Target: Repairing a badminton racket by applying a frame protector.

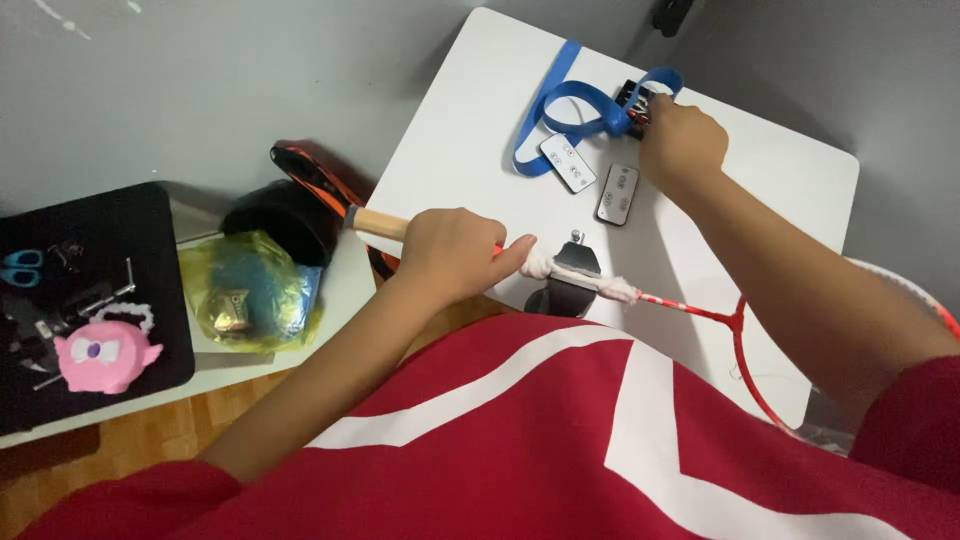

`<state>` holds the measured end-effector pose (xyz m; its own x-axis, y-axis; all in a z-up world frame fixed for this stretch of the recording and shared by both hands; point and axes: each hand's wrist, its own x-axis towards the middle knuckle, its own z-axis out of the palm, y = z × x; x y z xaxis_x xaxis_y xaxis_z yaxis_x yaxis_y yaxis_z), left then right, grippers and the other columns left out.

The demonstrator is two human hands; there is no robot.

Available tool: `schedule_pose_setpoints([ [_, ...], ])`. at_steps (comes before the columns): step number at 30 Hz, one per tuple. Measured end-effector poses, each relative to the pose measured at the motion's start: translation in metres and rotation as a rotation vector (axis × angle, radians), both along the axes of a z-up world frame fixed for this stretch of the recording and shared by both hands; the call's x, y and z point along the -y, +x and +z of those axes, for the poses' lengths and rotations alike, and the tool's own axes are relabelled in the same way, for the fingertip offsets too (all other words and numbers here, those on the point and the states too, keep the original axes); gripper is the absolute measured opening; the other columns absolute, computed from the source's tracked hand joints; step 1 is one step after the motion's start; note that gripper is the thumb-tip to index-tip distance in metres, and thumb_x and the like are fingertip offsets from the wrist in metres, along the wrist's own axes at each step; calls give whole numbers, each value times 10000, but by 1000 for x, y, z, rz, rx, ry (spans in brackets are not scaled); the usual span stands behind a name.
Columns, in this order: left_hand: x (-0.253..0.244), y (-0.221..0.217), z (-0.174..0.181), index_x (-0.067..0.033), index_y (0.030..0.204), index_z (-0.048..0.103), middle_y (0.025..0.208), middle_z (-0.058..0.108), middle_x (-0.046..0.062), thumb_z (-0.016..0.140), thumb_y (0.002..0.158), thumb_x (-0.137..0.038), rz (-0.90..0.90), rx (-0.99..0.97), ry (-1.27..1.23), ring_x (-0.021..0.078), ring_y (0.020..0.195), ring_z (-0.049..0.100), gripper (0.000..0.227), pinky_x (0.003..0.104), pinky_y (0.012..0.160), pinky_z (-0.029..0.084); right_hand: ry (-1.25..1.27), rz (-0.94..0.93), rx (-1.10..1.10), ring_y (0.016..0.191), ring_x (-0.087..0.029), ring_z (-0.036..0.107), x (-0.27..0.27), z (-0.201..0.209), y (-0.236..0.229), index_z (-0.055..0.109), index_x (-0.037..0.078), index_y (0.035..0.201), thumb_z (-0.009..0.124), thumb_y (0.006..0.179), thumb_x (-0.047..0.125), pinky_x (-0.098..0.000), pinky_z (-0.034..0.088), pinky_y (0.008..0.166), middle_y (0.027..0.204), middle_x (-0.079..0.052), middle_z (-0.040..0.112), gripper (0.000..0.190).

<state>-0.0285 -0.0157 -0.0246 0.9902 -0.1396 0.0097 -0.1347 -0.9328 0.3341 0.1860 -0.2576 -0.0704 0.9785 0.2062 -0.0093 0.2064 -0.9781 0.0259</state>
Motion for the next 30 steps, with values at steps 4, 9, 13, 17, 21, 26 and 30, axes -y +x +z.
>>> schedule_pose_setpoints([
  [4, 6, -15, 3, -137, 637, 753, 529, 652, 102, 520, 950, -590, 103, -33, 5, 312, 490, 635, 598, 440, 487, 492, -130, 69, -11, 801, -332, 741, -5, 0, 14, 666, 46, 1215, 656, 956, 117, -454, 586, 641, 934, -194, 748, 269],
  [9, 11, -20, 9, -131, 652, 739, 510, 648, 91, 481, 998, -581, 136, -121, 60, 287, 471, 651, 623, 419, 488, 503, -260, 184, -101, 820, -333, 757, -1, 1, 35, 679, 15, 1176, 685, 947, 124, -435, 595, 641, 941, -198, 765, 254],
  [13, 13, -20, 14, -128, 660, 753, 537, 649, 94, 500, 976, -579, 176, -152, 24, 302, 503, 653, 606, 432, 502, 506, -267, 227, -103, 822, -336, 764, 4, 5, 34, 675, -9, 1155, 682, 953, 104, -438, 598, 660, 944, -209, 770, 231],
  [17, 17, -22, 13, -137, 684, 771, 569, 664, 102, 513, 965, -564, 192, -120, 48, 323, 545, 661, 573, 459, 526, 513, -45, 255, 91, 891, -386, 702, 29, -9, 35, 628, -32, 1127, 696, 890, 76, -480, 567, 709, 1005, -242, 704, 269],
  [21, 22, -20, 23, -126, 753, 778, 656, 709, 120, 504, 984, -554, 214, -201, 58, 324, 645, 699, 558, 463, 632, 546, 358, 307, 394, 969, -423, 665, 56, -3, 30, 584, -23, 1155, 632, 1059, 74, -528, 529, 813, 1103, -251, 672, 144],
  [26, 26, -14, 20, -102, 862, 770, 818, 744, 144, 542, 963, -479, 206, -168, -37, 352, 795, 700, 452, 483, 746, 538, 945, 380, 490, 1040, -298, 714, 125, 16, 29, 484, 17, 1313, 429, 990, -55, -431, 599, 891, 1145, -165, 648, 336],
  [30, 41, -1, 15, -82, 896, 759, 875, 726, 163, 571, 984, -420, 247, -141, -40, 382, 832, 689, 397, 499, 782, 529, 1252, 219, 176, 1045, -164, 690, 170, 26, 0, 510, 40, 1345, 461, 1161, 11, -336, 634, 912, 1151, -82, 623, 193],
])
